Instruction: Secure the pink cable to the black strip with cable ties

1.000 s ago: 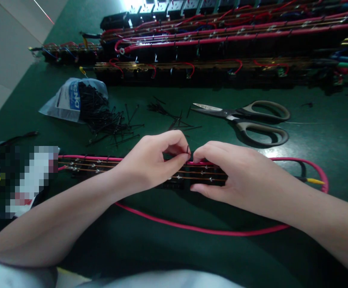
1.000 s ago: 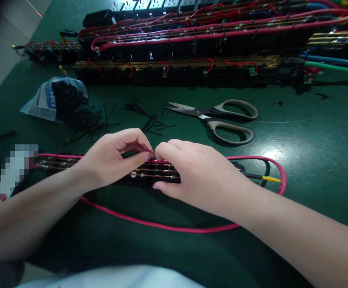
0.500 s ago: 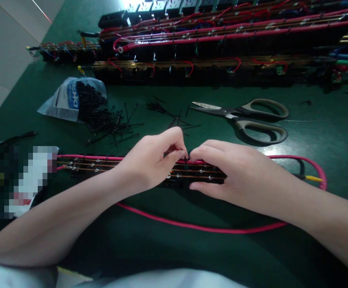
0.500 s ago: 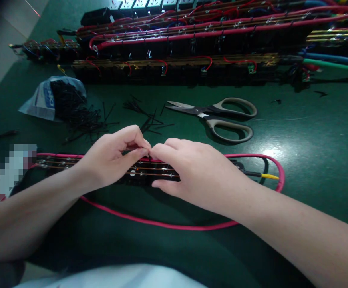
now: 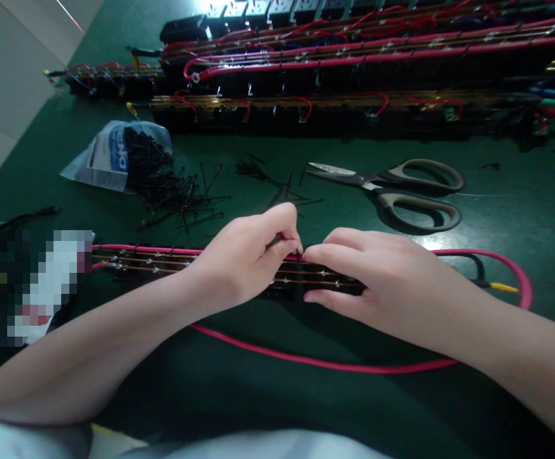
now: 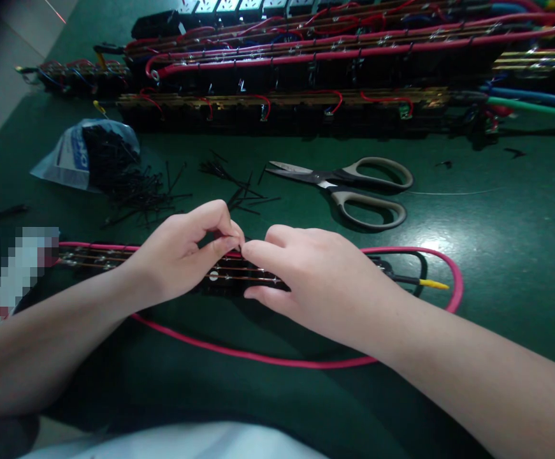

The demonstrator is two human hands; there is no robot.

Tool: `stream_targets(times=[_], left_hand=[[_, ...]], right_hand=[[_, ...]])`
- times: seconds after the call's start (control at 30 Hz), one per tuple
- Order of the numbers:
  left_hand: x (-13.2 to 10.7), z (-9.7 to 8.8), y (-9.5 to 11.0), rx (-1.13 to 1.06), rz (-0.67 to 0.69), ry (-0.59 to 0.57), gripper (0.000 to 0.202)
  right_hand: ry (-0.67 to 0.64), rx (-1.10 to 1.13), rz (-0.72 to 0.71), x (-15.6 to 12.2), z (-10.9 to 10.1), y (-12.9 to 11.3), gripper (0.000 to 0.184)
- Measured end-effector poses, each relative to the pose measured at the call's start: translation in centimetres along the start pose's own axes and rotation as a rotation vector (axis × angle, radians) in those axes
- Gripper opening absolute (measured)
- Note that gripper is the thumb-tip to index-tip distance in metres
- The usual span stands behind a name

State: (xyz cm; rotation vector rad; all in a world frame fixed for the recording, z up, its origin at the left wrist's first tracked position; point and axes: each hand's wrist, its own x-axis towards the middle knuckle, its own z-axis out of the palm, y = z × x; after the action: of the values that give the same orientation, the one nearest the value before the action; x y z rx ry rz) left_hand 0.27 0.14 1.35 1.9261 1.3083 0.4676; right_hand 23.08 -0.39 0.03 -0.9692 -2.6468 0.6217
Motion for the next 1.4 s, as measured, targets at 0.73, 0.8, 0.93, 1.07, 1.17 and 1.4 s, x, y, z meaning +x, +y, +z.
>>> stream_targets(times=[0.73,0.8,0.93,1.07,1.17,1.4], left_hand=[[0.1,0.4,-0.4,0.31,0.131,0.027,0.017],[0.1,0.4,-0.4,0.308,0.145,0.029,0.016],[-0.2,0.7,-0.5,0.297,0.207,0.084,0.019],[-0.3,0.5,-0.3,0.311,0.246,0.128,0.025],[-0.1,-0.9,-0.3,0.424,0.215,0.13,0.033],[0.0,-4.4,-2.0,1.003,-0.178,0.076,0.05]], right_hand=[[-0.017,0.068,0.035,0.1,0.0,0.1,0.042],[-0.041,0.074,0.051,0.2,-0.2,0.0,0.044],[-0.044,0.049,0.047,0.4,-0.3,-0.1,0.046],[-0.04,0.011,0.033,0.4,-0.3,-0.2,0.041],[-0.039,-0.005,0.031,0.4,-0.3,-0.3,0.038],[-0.051,0.014,0.046,0.4,-0.5,-0.4,0.036]])
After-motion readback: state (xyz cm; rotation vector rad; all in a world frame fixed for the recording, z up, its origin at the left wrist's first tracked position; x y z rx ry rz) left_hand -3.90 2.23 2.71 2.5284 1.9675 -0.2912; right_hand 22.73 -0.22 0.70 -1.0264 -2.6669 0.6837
